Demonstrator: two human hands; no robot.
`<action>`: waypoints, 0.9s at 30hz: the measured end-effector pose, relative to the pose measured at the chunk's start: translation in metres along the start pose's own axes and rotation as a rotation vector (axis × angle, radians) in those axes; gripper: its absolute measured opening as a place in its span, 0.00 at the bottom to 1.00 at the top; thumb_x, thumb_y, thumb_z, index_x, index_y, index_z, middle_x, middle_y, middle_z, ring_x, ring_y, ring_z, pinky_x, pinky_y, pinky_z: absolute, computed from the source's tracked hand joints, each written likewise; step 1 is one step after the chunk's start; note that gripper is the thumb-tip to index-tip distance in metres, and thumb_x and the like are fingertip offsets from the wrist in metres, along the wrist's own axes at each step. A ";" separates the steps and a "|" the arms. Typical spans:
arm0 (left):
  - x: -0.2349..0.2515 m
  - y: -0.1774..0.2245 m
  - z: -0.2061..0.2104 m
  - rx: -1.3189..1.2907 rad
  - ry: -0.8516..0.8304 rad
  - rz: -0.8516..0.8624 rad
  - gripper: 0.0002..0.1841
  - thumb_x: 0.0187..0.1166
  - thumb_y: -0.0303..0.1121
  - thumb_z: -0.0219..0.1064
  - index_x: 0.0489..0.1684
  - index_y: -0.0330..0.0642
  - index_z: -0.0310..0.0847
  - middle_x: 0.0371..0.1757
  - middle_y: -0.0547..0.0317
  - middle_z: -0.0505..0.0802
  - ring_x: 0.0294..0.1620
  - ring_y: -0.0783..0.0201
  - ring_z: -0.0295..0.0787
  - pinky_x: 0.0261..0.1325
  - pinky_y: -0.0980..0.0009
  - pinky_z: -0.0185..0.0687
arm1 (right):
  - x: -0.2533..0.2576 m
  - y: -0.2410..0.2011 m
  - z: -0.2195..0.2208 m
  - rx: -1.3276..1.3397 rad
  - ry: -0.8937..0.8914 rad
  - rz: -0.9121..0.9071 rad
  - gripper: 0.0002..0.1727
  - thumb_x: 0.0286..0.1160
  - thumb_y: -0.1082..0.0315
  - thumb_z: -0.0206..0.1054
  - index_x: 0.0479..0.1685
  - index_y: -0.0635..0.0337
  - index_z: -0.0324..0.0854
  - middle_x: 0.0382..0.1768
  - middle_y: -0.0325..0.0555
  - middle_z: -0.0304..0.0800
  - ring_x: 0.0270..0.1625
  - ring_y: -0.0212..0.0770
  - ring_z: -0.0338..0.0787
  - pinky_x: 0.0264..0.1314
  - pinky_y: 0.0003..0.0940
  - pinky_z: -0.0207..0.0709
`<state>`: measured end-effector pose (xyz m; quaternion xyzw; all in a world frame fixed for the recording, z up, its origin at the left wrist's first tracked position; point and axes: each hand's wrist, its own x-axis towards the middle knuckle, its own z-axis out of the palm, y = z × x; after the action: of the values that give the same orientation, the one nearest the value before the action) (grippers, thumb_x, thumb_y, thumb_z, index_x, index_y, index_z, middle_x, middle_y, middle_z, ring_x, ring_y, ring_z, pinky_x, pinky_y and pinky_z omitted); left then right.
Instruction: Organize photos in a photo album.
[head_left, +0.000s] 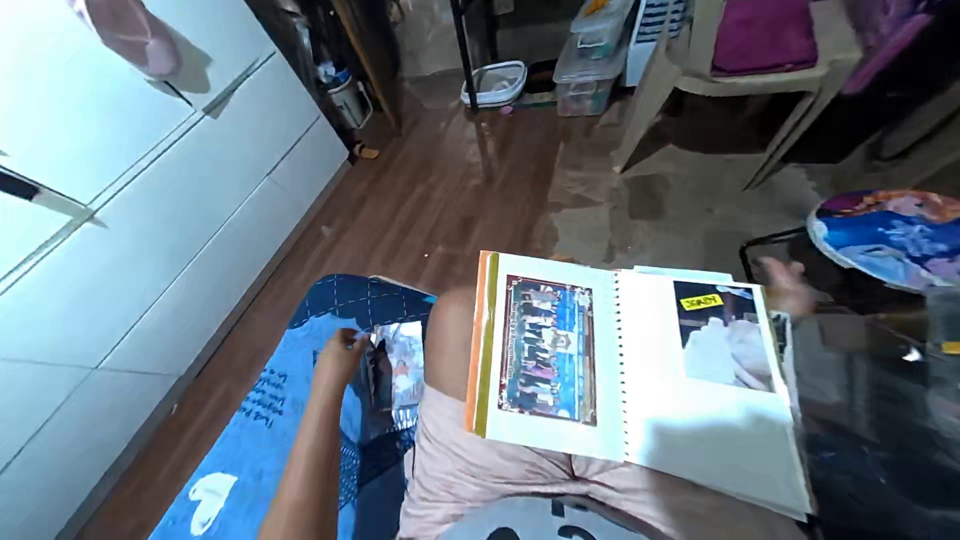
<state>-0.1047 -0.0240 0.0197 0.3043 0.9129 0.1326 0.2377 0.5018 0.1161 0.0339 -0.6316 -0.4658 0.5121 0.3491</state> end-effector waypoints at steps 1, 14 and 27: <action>0.000 -0.010 0.009 -0.007 -0.006 -0.026 0.31 0.84 0.51 0.65 0.75 0.34 0.76 0.66 0.36 0.89 0.70 0.38 0.85 0.74 0.36 0.73 | -0.003 -0.004 0.002 -0.003 0.005 -0.007 0.20 0.86 0.69 0.54 0.71 0.69 0.73 0.49 0.44 0.86 0.44 0.24 0.86 0.51 0.17 0.76; 0.000 -0.005 0.050 -0.139 0.057 0.067 0.43 0.67 0.35 0.83 0.81 0.28 0.62 0.63 0.23 0.86 0.64 0.27 0.84 0.67 0.30 0.75 | -0.010 0.073 -0.051 0.067 0.246 -0.003 0.19 0.92 0.65 0.48 0.68 0.64 0.79 0.12 0.27 0.65 0.09 0.21 0.62 0.13 0.18 0.62; -0.152 0.221 0.028 -0.506 -0.248 0.899 0.37 0.72 0.28 0.74 0.83 0.34 0.61 0.55 0.53 0.92 0.44 0.67 0.94 0.45 0.65 0.94 | -0.012 0.064 -0.043 0.129 0.231 0.030 0.17 0.93 0.66 0.50 0.62 0.66 0.82 0.13 0.28 0.67 0.12 0.22 0.65 0.17 0.18 0.65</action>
<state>0.1253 0.0566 0.1354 0.6123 0.5967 0.4005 0.3296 0.5579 0.0852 -0.0113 -0.6695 -0.3790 0.4700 0.4326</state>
